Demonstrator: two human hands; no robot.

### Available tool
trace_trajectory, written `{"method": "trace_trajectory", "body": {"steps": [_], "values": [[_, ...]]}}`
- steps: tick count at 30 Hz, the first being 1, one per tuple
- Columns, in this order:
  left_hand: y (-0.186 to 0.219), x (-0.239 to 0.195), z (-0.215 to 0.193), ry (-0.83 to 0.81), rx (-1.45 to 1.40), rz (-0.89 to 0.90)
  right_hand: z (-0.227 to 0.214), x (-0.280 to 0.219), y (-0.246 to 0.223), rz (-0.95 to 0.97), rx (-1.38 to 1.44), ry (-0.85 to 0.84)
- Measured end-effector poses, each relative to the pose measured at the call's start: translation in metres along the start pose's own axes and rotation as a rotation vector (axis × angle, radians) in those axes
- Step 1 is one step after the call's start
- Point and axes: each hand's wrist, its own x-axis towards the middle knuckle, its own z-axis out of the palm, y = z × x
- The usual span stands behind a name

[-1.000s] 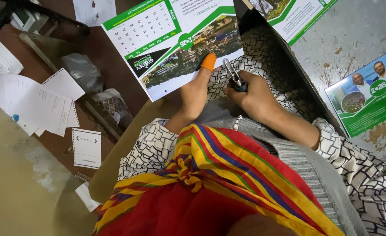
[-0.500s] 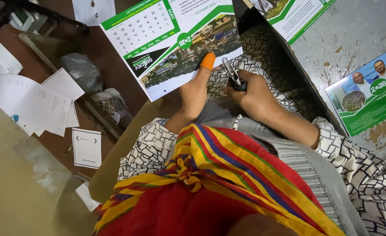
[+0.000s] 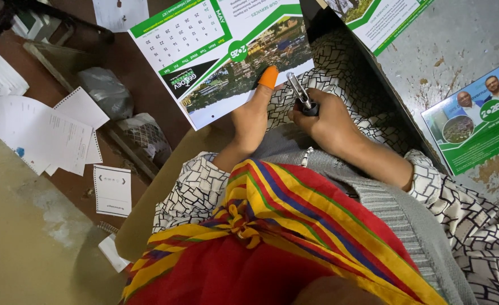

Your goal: Manually preparing calendars by aligning a guide, marking positions, and punching holes using a handheld tool.

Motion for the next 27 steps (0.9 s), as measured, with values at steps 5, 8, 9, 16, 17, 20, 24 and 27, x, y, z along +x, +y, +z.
{"method": "trace_trajectory", "body": {"steps": [5, 8, 9, 16, 17, 20, 24, 27], "values": [[0.000, 0.000, 0.001, 0.009, 0.069, 0.007, 0.000, -0.001, -0.001, -0.014, 0.005, 0.009], [0.014, 0.001, 0.005, 0.008, 0.106, -0.017, 0.000, -0.001, -0.001, -0.016, 0.007, 0.005], [0.021, 0.001, 0.008, 0.000, 0.131, -0.038, 0.000, -0.002, -0.001, -0.013, 0.012, 0.001], [0.009, 0.002, 0.003, 0.008, 0.041, -0.031, 0.000, -0.001, -0.001, -0.022, 0.021, 0.004], [0.008, 0.001, 0.002, 0.007, 0.071, -0.031, 0.000, -0.001, -0.001, -0.031, 0.015, 0.011], [0.004, 0.000, -0.001, 0.006, 0.068, -0.035, 0.002, 0.001, 0.002, -0.044, 0.006, 0.020], [0.004, 0.000, 0.002, 0.024, 0.099, -0.020, 0.002, 0.003, 0.004, -0.044, -0.008, 0.004], [0.010, 0.000, 0.006, 0.054, 0.142, -0.023, 0.000, 0.001, 0.000, -0.039, 0.025, 0.003]]}}
